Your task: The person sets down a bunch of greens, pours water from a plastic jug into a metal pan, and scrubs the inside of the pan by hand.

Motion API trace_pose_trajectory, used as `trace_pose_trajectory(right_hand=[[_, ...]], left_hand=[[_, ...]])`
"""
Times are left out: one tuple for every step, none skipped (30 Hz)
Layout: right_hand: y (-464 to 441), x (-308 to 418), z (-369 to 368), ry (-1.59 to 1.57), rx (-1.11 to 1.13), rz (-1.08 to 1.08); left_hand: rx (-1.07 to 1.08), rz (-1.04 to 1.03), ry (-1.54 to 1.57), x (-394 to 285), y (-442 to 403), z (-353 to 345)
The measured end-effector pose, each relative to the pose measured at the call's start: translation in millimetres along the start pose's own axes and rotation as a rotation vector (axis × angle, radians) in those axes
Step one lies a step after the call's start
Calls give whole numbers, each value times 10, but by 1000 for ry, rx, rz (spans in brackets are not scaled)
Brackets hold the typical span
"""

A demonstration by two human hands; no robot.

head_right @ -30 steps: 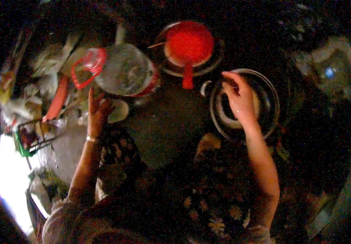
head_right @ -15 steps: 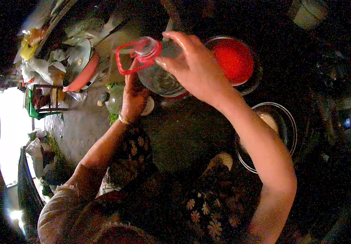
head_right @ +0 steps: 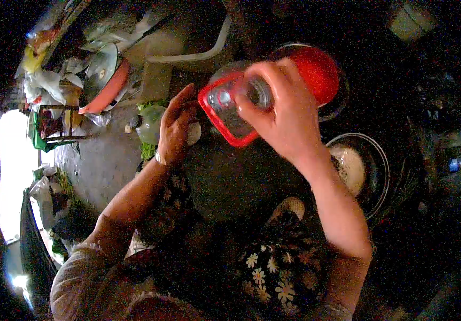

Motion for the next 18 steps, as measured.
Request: trace_pose_trajectory(right_hand=[[126, -5, 43, -12, -17, -12], [254, -10, 88, -24, -35, -24], [431, -55, 106, 29, -68, -80], [550, -122, 115, 4, -112, -147], [672, -188, 123, -24, -158, -212], [787, -249, 141, -129, -215, -292], [897, -307, 165, -175, -244, -350], [993, -330, 146, -165, -255, -359], [1080, -359, 133, -283, -315, -476], [1165, -368, 141, -402, -377, -596], [1237, -348, 147, -493, -417, -684], [1273, -347, 168, -482, -433, -694], [1308, -387, 178, -505, -481, -704], [1365, -447, 188, -524, -538, -715], [1462, -559, 148, -625, -619, -755], [1502, -581, 183, -605, -659, -764], [1527, -579, 206, -699, -657, -775], [1543, -586, 233, -794, -653, -781]], left_hand=[[-42, 116, 108, 139, -91, 48], [-89, 231, 213, 250, -171, 93], [-83, 236, 211, 323, -249, 140], [-17, 242, 146, 384, -331, 173], [48, 248, 84, 463, -401, 179], [59, 257, 85, 561, -463, 155], [7, 319, 124, 672, -537, 126], [-45, 380, 163, 791, -589, 98], [-1, 413, 51, 841, -593, 83], [15, 421, 50, 897, -590, 65], [95, 467, -49, 961, -578, 33], [149, 488, -99, 983, -590, -2], [204, 506, -150, 1004, -604, -39], [221, 611, 33, 1128, -645, -12], [241, 720, 213, 1271, -701, 23], [261, 831, 389, 1385, -781, 32], [275, 948, 565, 1435, -855, -16], [314, 961, 552, 1400, -898, -81]])
Point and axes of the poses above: each hand's wrist, its own y-axis away from the middle knuckle, its own z-axis out of the back of the hand, x = y × z, the point moved 1 cm from there along -y, towards the middle knuckle, and after that the axes turned 5 degrees about y, right-handed, at the moved point
